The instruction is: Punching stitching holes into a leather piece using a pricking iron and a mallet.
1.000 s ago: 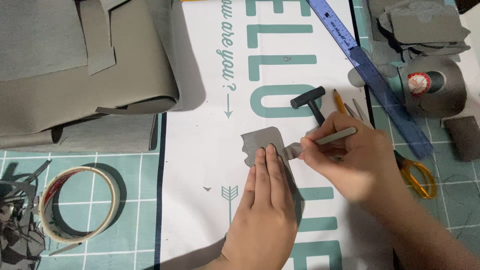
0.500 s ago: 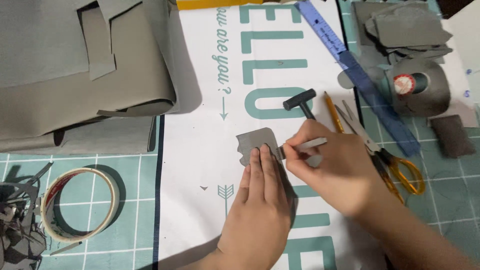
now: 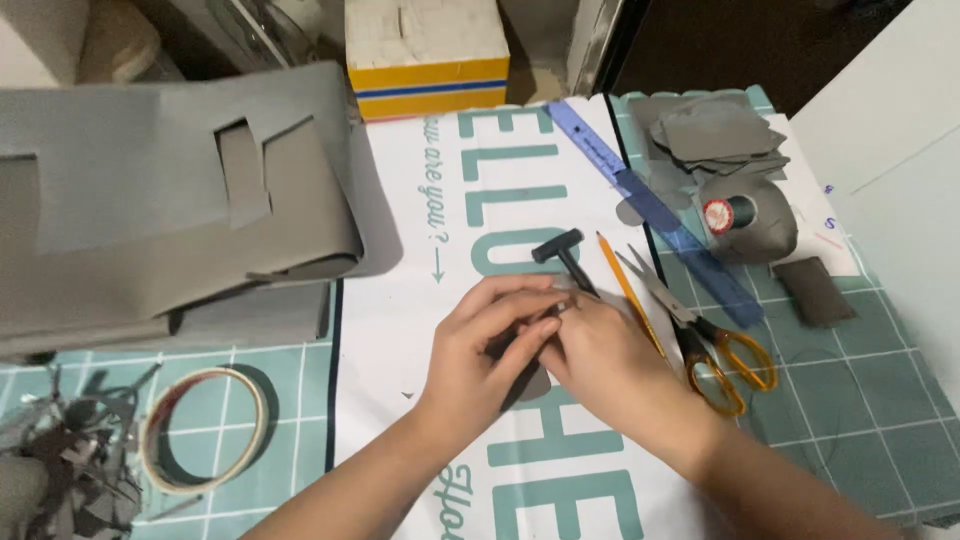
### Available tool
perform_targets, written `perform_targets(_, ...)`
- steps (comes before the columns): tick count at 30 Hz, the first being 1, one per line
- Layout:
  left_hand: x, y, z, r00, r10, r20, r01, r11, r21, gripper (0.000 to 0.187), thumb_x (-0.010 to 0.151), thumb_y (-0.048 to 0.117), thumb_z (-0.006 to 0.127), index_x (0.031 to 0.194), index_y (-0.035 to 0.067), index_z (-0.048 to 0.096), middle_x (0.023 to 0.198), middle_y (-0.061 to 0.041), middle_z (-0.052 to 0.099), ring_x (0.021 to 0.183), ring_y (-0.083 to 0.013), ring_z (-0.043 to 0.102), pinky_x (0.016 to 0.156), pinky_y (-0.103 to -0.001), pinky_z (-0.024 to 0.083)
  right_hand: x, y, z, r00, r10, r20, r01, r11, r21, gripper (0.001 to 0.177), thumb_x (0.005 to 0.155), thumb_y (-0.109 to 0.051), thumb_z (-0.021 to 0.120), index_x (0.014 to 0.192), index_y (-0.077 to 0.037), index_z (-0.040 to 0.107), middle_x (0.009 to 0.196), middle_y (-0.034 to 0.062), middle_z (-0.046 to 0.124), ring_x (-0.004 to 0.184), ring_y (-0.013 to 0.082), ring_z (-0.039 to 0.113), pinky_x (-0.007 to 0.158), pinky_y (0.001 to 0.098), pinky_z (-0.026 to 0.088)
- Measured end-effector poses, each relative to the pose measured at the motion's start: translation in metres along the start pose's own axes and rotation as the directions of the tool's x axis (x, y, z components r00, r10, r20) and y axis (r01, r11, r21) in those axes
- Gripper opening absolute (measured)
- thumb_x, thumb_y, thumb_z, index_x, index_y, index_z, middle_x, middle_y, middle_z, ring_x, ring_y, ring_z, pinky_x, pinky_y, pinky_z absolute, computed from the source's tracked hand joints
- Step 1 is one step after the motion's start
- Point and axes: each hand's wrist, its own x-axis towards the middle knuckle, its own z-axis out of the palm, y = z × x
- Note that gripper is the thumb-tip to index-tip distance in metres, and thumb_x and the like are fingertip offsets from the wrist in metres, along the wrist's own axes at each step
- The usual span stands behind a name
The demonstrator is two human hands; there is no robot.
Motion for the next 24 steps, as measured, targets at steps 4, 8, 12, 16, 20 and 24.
perform_targets(4, 0.002, 0.008, -0.005, 0.999, 0.031, 0.032, -0.03, 0.998, -0.047, 0.017, 0.097, 0.012, 0.068, 0.111, 0.005, 0.075, 0.121, -0.013, 0.071, 0.111, -0.0225, 0.071, 0.097, -0.032, 0.059, -0.007, 0.009, 0.004, 0.998, 0.004, 0.058, -0.013, 0.989, 0.145, 0.015, 0.083, -0.01, 0.067, 0.097, -0.008, 0.07, 0.096, 0.0156, 0.072, 0.09, 0.0359, 0.069, 0.08, 0.0461, 0.052)
perform_targets(8, 0.005, 0.005, -0.003, 0.993, -0.117, 0.02, 0.118, 0.986, -0.117, 0.019, 0.093, 0.006, 0.07, 0.111, 0.005, 0.075, 0.115, -0.01, 0.074, 0.101, -0.018, 0.074, 0.087, -0.026, 0.064, -0.003, 0.014, -0.012, 0.98, 0.124, 0.158, -0.153, 0.97, 0.19, 0.042, 0.075, -0.033, 0.085, 0.108, -0.015, 0.066, 0.09, 0.0058, 0.077, 0.082, 0.0241, 0.075, 0.074, 0.0373, 0.056)
perform_targets(12, 0.003, 0.002, -0.002, 0.944, -0.317, 0.088, 0.329, 0.912, -0.245, 0.018, 0.089, 0.002, 0.074, 0.108, 0.001, 0.077, 0.095, -0.004, 0.079, 0.087, -0.0071, 0.067, 0.082, -0.021, 0.058, 0.013, 0.003, -0.072, 0.749, 0.487, 0.449, -0.648, 0.681, 0.342, 0.036, 0.073, -0.024, 0.091, 0.105, -0.017, 0.075, 0.083, -0.0008, 0.084, 0.08, 0.0089, 0.078, 0.079, 0.0218, 0.06)
perform_targets(16, 0.0, -0.001, -0.002, 0.926, -0.363, 0.099, 0.376, 0.905, -0.197, 0.009, 0.09, 0.002, 0.076, 0.099, 0.003, 0.078, 0.079, 0.001, 0.067, 0.074, -0.0069, 0.055, 0.068, -0.02, 0.05, 0.014, 0.018, -0.077, 0.761, 0.545, 0.352, -0.616, 0.777, 0.129, 0.028, 0.08, -0.037, 0.086, 0.102, -0.021, 0.077, 0.085, -0.0018, 0.082, 0.072, 0.0085, 0.074, 0.068, 0.023, 0.052)
perform_targets(20, 0.002, -0.01, -0.004, 0.92, -0.374, 0.116, 0.39, 0.901, -0.188, 0.009, 0.088, 0.001, 0.078, 0.096, 0.003, 0.075, 0.08, -0.001, 0.071, 0.077, -0.0062, 0.06, 0.075, -0.019, 0.057, 0.015, 0.028, -0.073, 0.715, 0.582, 0.386, -0.599, 0.796, -0.089, 0.037, 0.077, -0.052, 0.083, 0.098, -0.024, 0.074, 0.086, -0.0079, 0.076, 0.079, 0.0139, 0.072, 0.074, 0.0297, 0.048)
perform_targets(24, 0.001, -0.011, -0.005, 0.89, -0.436, 0.134, 0.454, 0.872, -0.183, 0.009, 0.087, 0.002, 0.081, 0.088, 0.002, 0.073, 0.075, 0.002, 0.06, 0.074, -0.008, 0.053, 0.077, -0.019, 0.057, 0.02, 0.019, -0.083, 0.624, 0.658, 0.422, -0.644, 0.739, -0.2, 0.044, 0.074, -0.064, 0.083, 0.08, -0.023, 0.071, 0.078, -0.0075, 0.07, 0.074, 0.0124, 0.065, 0.068, 0.0302, 0.044)
